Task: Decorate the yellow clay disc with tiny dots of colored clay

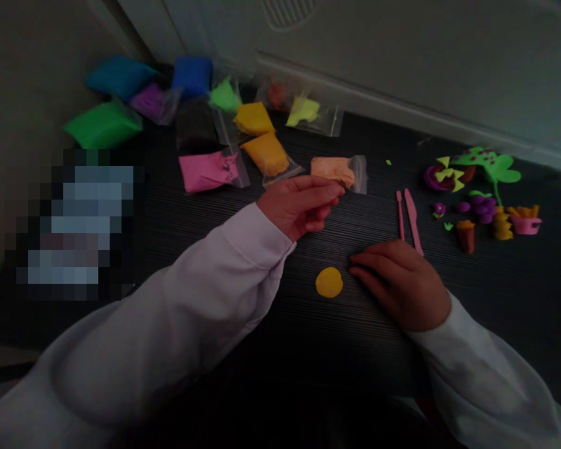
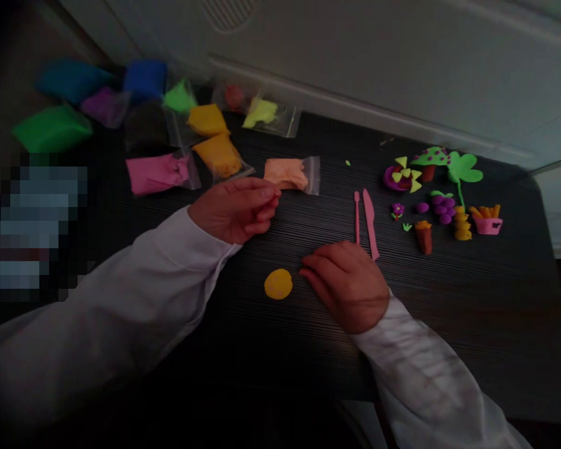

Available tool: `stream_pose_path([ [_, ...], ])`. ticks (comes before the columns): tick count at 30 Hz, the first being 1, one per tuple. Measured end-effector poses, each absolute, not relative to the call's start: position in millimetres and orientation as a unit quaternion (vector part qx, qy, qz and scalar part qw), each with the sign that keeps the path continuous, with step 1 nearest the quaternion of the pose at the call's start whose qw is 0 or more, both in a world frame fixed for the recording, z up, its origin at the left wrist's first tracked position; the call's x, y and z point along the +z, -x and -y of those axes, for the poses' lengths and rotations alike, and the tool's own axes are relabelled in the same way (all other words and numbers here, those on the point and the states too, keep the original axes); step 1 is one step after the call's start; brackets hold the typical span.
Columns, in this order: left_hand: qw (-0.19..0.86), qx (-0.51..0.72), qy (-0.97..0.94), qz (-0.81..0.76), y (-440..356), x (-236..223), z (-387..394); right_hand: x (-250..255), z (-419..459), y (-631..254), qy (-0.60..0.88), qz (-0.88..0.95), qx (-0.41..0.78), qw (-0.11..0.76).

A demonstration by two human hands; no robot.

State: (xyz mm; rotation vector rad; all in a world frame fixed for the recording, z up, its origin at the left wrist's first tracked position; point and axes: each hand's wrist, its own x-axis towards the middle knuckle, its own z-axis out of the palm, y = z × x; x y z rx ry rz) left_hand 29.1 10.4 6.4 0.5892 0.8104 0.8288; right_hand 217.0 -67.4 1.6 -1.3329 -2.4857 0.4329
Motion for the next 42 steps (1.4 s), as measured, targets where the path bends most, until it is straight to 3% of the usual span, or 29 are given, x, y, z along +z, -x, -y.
stream_pose_path([
  [6,0.794,0.387,-0.266,-0.385,-29,7,-11,7,71,-225,0.452,0.862,0.173,0.150],
  [17,0.793,0.393,-0.278,-0.374,-29,6,-11,9,85,-227,0.444,0.892,-0.001,0.086],
  [42,0.788,0.390,-0.291,-0.376,-30,6,-10,7,78,-226,0.482,0.858,0.043,0.171],
])
